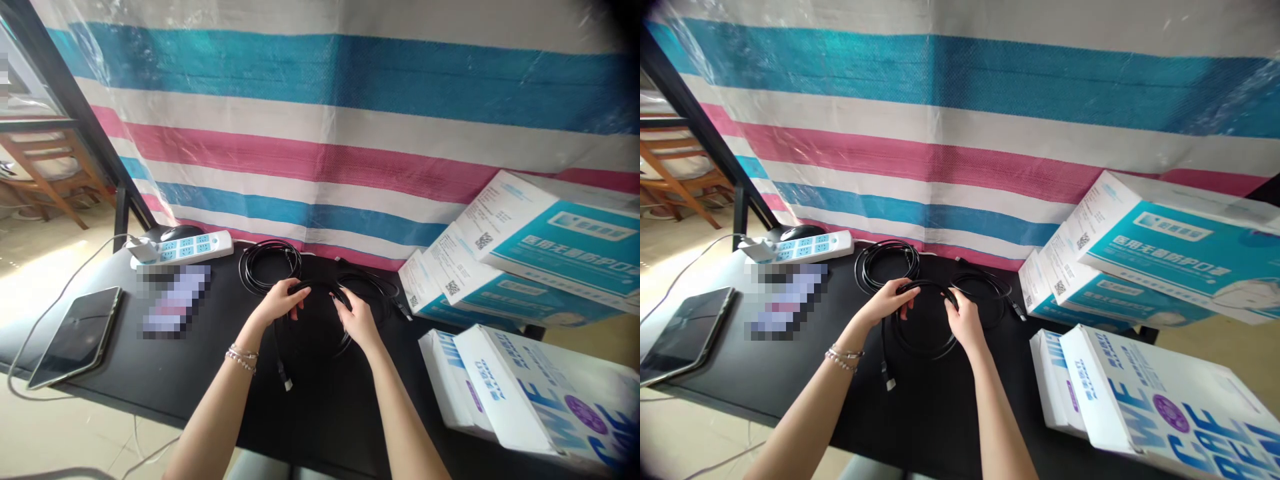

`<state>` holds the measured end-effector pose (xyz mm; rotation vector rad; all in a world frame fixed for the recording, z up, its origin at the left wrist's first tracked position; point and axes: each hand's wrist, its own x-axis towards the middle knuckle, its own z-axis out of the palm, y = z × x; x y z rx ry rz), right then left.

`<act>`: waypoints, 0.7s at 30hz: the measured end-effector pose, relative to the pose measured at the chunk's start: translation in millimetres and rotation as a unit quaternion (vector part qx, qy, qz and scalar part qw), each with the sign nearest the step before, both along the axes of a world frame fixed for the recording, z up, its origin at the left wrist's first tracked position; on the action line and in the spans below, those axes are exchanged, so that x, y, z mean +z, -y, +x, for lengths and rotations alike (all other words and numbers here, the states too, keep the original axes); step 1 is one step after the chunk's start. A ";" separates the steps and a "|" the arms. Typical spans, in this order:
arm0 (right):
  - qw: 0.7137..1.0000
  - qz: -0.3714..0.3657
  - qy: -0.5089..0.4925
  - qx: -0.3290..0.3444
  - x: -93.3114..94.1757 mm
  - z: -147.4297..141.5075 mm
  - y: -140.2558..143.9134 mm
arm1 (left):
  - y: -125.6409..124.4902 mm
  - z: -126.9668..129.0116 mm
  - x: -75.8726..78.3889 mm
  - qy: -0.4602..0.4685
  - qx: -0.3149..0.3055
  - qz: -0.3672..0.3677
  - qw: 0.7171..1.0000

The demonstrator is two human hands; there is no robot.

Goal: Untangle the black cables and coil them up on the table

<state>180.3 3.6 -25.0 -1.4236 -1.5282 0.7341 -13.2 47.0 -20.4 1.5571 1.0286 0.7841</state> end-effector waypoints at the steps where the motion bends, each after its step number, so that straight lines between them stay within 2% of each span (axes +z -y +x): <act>1: 1.000 -0.004 0.020 0.005 0.2 -0.2 0.0 | 0.4 -0.4 0.2 -0.004 -0.004 -0.005 1.000; 6: 0.997 -0.028 0.064 0.021 2.0 -3.3 1.8 | 0.8 1.3 -1.7 -0.035 0.006 -0.032 0.999; 14: 0.998 -0.050 0.044 0.018 1.3 -3.5 1.7 | 0.3 4.4 -2.0 -0.014 0.042 -0.033 0.998; 21: 0.998 -0.064 -0.005 0.000 3.9 -1.7 0.6 | 1.3 5.0 -3.0 0.014 0.044 -0.045 0.998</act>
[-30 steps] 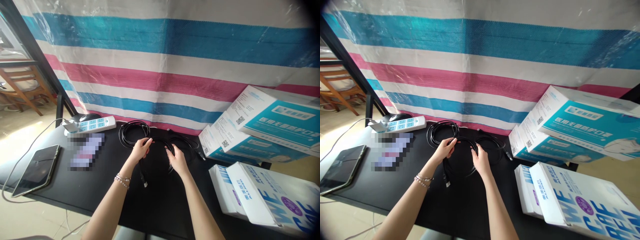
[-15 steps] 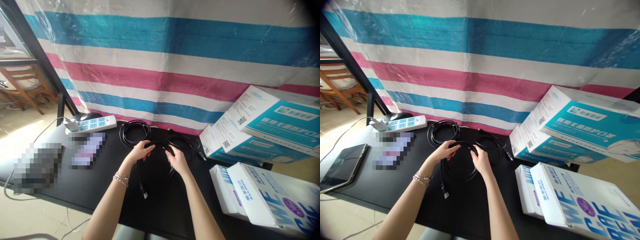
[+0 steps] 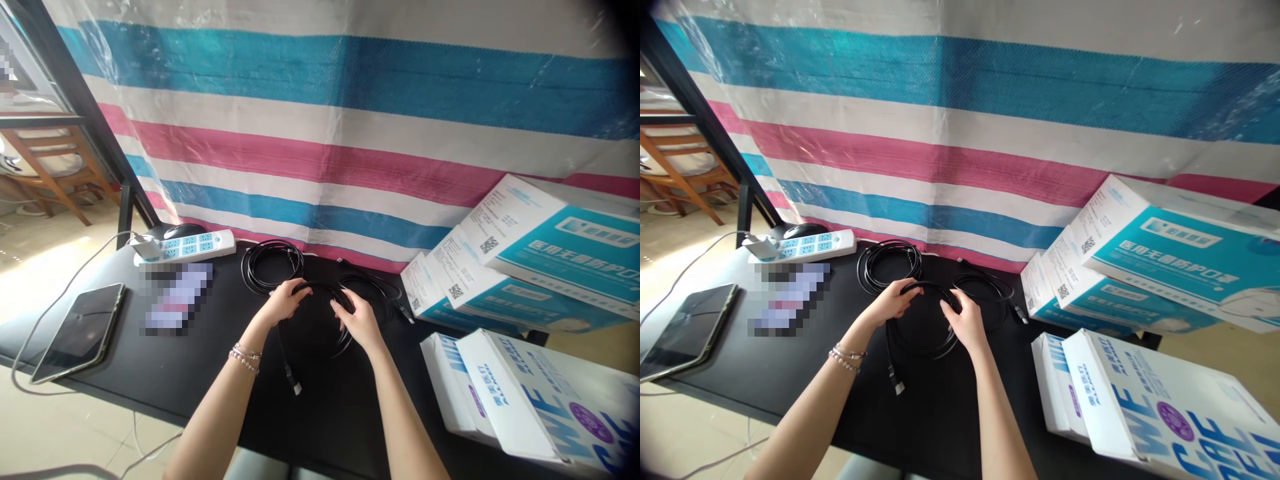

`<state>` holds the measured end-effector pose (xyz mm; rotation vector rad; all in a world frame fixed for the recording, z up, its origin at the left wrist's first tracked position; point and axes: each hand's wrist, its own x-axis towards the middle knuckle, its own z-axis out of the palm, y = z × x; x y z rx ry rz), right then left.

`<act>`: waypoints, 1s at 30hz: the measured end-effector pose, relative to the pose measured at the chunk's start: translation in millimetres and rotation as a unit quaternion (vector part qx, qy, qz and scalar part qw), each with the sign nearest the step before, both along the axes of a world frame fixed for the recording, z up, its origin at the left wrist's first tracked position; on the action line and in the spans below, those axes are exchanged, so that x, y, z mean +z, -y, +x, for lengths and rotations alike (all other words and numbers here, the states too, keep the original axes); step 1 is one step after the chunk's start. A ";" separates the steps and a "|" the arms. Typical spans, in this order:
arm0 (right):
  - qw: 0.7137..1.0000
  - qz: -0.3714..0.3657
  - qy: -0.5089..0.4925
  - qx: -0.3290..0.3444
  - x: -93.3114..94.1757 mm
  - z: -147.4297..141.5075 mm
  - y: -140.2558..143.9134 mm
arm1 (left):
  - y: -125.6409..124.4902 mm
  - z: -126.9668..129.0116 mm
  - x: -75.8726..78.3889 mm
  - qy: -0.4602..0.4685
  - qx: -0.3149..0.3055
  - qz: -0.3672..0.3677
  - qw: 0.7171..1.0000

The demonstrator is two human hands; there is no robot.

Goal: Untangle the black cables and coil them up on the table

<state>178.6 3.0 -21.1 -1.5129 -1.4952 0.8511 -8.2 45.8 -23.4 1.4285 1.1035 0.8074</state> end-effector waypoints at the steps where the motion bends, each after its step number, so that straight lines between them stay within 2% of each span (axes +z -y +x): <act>1: 1.000 -0.003 -0.011 -0.003 0.4 0.5 -0.1 | 0.3 0.1 0.3 0.004 -0.001 -0.004 1.000; 7: 0.998 0.012 -0.057 -0.028 -1.4 4.3 -2.5 | 1.5 0.5 5.1 0.031 0.002 -0.021 0.999; 12: 0.997 0.064 0.024 -0.027 -5.8 5.4 -3.7 | 0.1 1.5 6.0 0.080 0.027 -0.018 0.996; 16: 0.993 0.071 0.089 -0.038 -8.7 3.6 -3.6 | -1.8 3.8 2.3 0.107 0.062 -0.021 0.992; 22: 0.984 0.100 0.143 -0.046 -10.2 1.7 -4.7 | -2.0 8.0 -1.7 0.089 0.100 -0.042 0.990; 30: 0.974 0.096 0.193 -0.070 -8.4 -0.3 -4.1 | -1.1 8.5 0.5 0.085 0.094 -0.042 0.991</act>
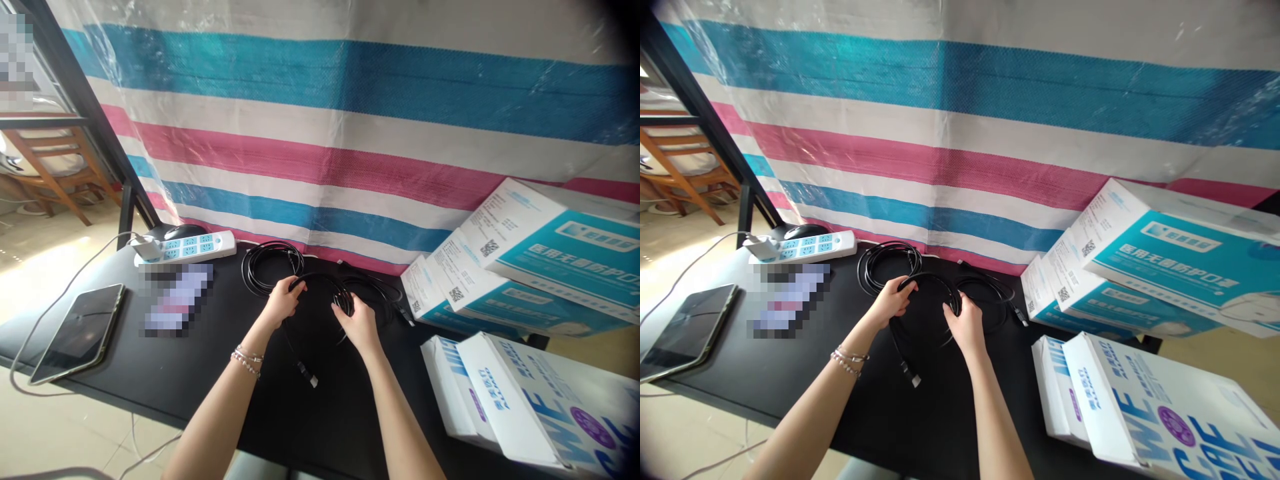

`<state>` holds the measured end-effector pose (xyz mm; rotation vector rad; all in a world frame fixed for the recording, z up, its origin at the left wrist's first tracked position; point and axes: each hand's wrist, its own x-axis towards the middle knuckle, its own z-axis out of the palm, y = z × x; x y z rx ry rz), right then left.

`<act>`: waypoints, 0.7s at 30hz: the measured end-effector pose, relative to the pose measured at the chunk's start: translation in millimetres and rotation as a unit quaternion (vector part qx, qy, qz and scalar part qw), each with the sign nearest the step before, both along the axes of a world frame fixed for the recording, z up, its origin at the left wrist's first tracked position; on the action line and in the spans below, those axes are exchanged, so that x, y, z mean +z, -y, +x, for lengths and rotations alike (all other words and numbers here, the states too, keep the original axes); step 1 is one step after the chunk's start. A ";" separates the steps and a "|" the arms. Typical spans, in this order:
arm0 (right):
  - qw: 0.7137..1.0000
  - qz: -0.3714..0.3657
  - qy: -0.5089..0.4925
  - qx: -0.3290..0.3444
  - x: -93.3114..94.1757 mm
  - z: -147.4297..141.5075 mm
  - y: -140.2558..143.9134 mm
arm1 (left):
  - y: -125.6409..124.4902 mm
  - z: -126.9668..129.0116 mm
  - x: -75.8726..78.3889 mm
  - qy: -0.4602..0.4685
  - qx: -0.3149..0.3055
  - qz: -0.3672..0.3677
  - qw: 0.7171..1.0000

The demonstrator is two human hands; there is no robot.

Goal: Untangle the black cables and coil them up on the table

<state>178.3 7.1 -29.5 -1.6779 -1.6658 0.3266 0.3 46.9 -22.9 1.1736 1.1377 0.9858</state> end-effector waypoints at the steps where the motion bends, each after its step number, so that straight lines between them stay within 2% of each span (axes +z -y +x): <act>1: 1.000 -0.001 0.000 -0.001 -0.8 0.2 -0.2 | -0.1 0.2 0.1 0.000 -0.001 -0.001 1.000; 6: 1.000 -0.007 -0.019 0.016 -3.0 1.5 -0.5 | -0.6 0.1 -0.1 0.013 -0.010 -0.011 1.000; 13: 0.997 -0.025 -0.073 0.031 -0.6 0.9 1.0 | -0.8 -3.1 -0.1 0.019 -0.026 0.014 0.999; 21: 0.984 -0.090 -0.150 0.023 7.1 1.9 2.5 | -1.2 -11.7 5.0 -0.064 -0.069 0.060 0.994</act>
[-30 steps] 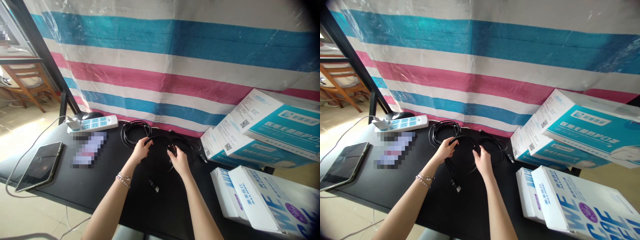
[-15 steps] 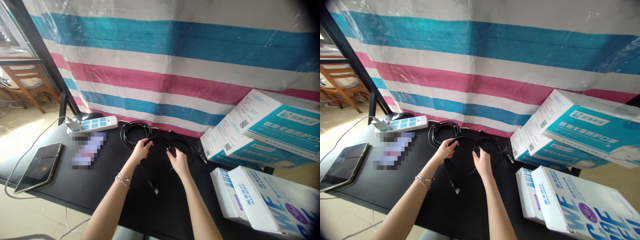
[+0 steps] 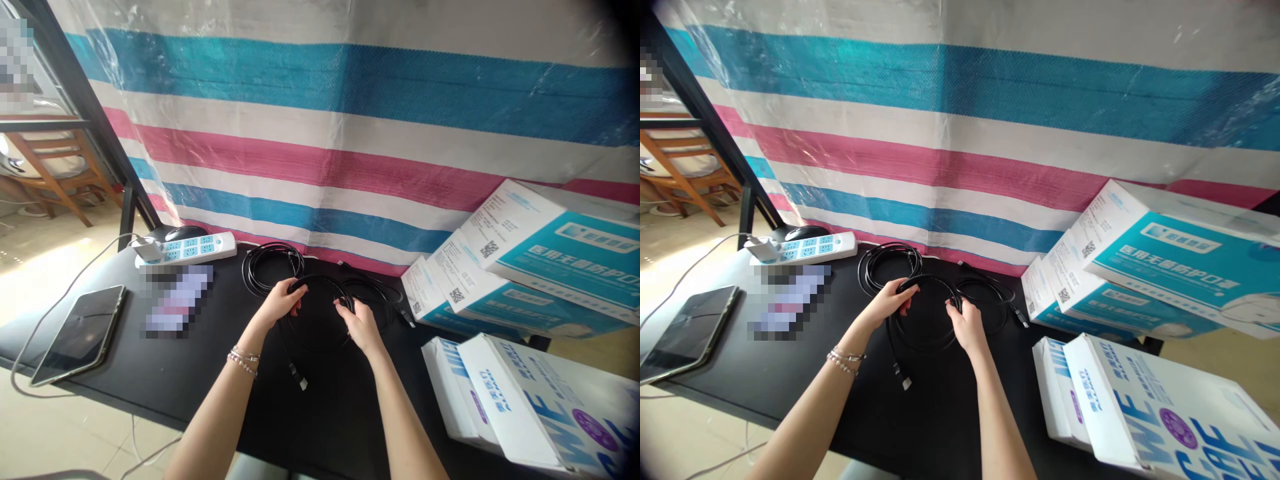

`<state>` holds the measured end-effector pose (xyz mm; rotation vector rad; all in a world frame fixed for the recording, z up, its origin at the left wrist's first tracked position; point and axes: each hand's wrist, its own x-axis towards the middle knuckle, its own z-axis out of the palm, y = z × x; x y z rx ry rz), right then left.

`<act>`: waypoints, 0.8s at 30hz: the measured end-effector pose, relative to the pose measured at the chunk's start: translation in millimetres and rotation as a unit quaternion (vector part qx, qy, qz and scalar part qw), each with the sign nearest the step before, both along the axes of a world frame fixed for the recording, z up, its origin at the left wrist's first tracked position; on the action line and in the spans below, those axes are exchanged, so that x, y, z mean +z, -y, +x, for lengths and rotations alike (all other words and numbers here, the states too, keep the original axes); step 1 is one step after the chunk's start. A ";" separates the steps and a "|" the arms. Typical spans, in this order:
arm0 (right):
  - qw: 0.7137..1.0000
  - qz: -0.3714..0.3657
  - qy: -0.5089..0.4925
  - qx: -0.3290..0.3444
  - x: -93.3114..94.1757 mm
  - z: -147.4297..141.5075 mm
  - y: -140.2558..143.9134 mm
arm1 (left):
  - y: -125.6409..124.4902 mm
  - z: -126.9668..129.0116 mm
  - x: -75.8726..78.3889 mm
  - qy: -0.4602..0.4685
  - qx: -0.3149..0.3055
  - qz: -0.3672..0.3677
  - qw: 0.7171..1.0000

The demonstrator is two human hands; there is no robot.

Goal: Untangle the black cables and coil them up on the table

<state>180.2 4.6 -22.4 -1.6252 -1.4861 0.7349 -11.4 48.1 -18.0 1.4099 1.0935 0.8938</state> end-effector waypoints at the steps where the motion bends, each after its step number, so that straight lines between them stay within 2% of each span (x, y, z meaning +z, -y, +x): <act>1: 1.000 -0.008 -0.004 0.002 0.1 1.0 -0.1 | -0.6 -1.4 -0.2 0.000 -0.009 -0.002 1.000; 5: 1.000 -0.012 0.009 0.017 -1.6 4.7 -0.8 | -4.4 -7.4 -3.0 -0.008 -0.006 0.031 0.999; 9: 0.998 0.000 0.039 0.053 -0.4 3.1 0.4 | -5.9 -11.3 -3.9 -0.091 0.021 0.110 0.989; 14: 0.993 -0.027 0.045 0.107 4.4 -1.8 4.0 | -0.3 -7.0 -1.8 -0.159 -0.028 0.174 0.971; 16: 0.992 -0.027 0.042 0.115 5.6 -2.5 4.9 | 2.0 -4.0 -1.5 -0.172 -0.053 0.173 0.968; 19: 0.993 -0.015 0.032 0.114 6.7 -3.2 5.3 | 3.6 -1.0 -0.5 -0.173 -0.074 0.132 0.973; 21: 0.994 -0.003 0.025 0.111 7.3 -4.2 5.3 | 3.4 0.0 0.9 -0.165 -0.068 0.123 0.976; 24: 0.995 0.024 0.005 0.095 8.7 -5.8 5.7 | 2.4 1.0 2.5 -0.142 -0.046 0.158 0.976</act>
